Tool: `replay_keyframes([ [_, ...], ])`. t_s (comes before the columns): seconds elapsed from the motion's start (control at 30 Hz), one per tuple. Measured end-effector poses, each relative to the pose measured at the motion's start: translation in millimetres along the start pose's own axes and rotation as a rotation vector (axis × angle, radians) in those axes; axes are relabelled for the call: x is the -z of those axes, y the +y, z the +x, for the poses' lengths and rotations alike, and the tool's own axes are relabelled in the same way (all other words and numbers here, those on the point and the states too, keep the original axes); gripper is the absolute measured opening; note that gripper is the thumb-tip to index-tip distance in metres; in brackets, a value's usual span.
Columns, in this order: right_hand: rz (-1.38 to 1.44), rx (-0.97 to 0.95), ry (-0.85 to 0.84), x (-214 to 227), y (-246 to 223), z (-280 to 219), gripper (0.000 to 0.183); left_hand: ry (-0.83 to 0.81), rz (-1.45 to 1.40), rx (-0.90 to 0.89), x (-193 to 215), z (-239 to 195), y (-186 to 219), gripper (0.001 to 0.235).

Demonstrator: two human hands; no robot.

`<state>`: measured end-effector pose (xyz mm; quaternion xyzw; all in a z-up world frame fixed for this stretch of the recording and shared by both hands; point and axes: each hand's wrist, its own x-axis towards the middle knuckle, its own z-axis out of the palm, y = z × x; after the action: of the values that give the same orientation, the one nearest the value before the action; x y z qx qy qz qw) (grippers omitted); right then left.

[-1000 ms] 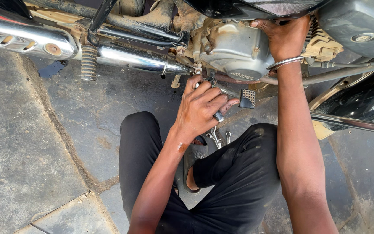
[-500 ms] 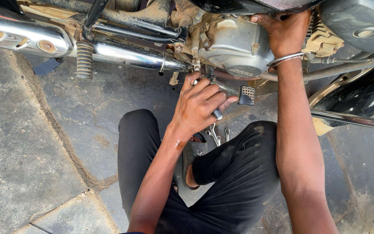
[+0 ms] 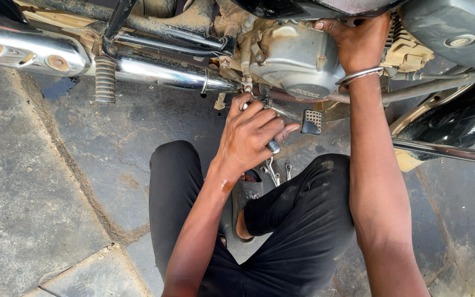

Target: The person is repairing a motorcycle engine while sitting on the ground. They use a wrench to tighten bolts on the engine casing.

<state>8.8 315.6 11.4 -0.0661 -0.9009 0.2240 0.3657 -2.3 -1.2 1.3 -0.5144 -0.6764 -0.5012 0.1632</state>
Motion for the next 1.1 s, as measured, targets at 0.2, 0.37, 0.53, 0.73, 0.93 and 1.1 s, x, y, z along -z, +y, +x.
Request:
replay_keyframes([
  [0.2,-0.010,-0.073,0.014,-0.5,-3.0,1.0,0.044,0.002,0.002,0.002,-0.2,0.3,0.3,0.028],
  [0.37,0.012,-0.023,0.017,-1.5,-1.7,0.2,0.044,0.008,0.003,0.000,-0.9,0.5,0.7,0.027],
  [0.53,0.011,-0.082,0.020,-3.1,-2.8,1.0,0.043,0.004,0.011,-0.002,0.3,0.7,1.1,0.027],
  [0.73,0.017,-0.020,0.021,-2.9,-0.8,0.5,0.042,0.011,0.005,0.006,-0.4,0.3,2.3,0.026],
  [0.93,0.043,-0.057,0.013,-3.6,1.1,-0.2,0.043,0.001,0.007,0.001,-0.3,-0.1,1.2,0.027],
  [1.1,0.008,-0.027,0.019,-2.3,1.2,-0.5,0.045,-0.001,0.005,-0.006,0.0,-0.2,0.3,0.026],
])
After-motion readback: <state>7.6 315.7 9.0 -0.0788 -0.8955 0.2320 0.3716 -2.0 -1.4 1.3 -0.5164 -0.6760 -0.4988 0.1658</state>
